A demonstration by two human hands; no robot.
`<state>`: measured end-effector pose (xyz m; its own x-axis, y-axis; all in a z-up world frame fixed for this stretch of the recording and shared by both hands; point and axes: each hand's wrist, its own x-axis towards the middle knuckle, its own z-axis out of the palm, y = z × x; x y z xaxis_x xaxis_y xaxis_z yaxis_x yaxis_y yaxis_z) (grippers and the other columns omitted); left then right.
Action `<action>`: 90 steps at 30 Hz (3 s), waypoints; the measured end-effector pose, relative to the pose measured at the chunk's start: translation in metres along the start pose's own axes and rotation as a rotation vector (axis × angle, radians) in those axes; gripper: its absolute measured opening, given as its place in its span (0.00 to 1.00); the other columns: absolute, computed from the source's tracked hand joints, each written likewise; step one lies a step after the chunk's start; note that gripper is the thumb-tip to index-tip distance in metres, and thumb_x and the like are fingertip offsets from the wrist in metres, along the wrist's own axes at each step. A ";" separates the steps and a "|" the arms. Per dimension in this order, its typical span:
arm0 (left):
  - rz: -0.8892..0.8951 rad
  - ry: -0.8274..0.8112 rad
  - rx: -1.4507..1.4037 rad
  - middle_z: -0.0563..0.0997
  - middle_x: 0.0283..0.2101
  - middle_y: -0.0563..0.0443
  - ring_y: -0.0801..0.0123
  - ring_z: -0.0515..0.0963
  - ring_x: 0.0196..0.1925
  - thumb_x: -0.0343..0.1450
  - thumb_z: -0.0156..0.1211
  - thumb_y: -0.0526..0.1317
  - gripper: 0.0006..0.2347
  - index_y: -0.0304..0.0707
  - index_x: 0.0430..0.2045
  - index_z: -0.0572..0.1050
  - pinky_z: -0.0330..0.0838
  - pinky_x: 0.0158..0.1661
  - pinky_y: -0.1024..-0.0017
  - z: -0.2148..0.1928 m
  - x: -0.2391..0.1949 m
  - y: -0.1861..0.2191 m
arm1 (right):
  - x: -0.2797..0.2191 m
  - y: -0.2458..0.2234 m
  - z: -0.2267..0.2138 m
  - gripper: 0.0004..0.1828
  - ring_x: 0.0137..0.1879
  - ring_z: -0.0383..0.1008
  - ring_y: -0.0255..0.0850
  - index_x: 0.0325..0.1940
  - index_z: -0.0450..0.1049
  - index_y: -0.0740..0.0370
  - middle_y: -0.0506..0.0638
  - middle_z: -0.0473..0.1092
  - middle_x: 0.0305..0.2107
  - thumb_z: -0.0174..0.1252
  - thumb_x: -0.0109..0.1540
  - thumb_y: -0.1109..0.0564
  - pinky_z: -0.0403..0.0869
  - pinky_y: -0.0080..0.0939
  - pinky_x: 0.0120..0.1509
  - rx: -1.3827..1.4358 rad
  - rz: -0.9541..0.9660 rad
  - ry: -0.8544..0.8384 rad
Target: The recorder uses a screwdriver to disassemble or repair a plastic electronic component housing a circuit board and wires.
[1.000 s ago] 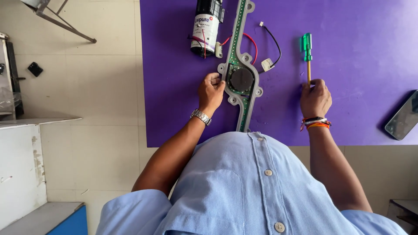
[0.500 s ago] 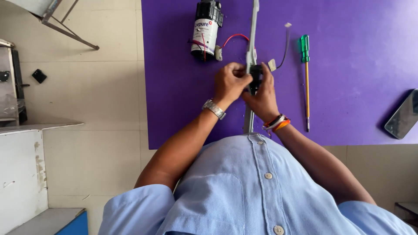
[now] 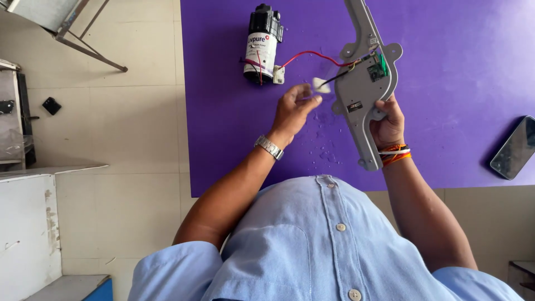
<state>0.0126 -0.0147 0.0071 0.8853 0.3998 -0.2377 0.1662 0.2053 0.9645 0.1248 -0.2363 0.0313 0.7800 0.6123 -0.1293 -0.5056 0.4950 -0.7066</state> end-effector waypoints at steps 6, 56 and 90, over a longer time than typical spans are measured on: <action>0.205 0.137 0.076 0.74 0.57 0.41 0.57 0.73 0.57 0.65 0.69 0.56 0.33 0.32 0.59 0.68 0.73 0.56 0.62 0.011 -0.013 0.039 | -0.009 0.010 -0.033 0.30 0.58 0.76 0.49 0.68 0.63 0.76 0.61 0.73 0.54 0.52 0.65 0.55 0.74 0.47 0.68 0.060 0.027 0.036; 0.385 -0.252 -0.018 0.77 0.36 0.55 0.83 0.72 0.33 0.73 0.59 0.31 0.22 0.22 0.62 0.64 0.67 0.35 0.80 -0.025 -0.077 0.196 | -0.084 -0.052 0.158 0.19 0.58 0.78 0.37 0.63 0.69 0.72 0.55 0.76 0.51 0.60 0.67 0.66 0.77 0.37 0.67 -0.546 -0.129 -0.098; 0.230 -0.496 0.018 0.85 0.47 0.45 0.69 0.85 0.49 0.74 0.62 0.27 0.24 0.32 0.67 0.64 0.83 0.53 0.70 -0.086 -0.095 0.182 | -0.078 -0.028 0.108 0.15 0.53 0.79 0.39 0.61 0.72 0.69 0.54 0.77 0.49 0.58 0.71 0.63 0.78 0.39 0.61 -0.076 -0.093 -0.050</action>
<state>-0.0787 0.0618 0.1948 0.9976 -0.0375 0.0581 -0.0521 0.1455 0.9880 0.0381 -0.2311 0.1359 0.8018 0.5970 -0.0269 -0.4011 0.5043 -0.7647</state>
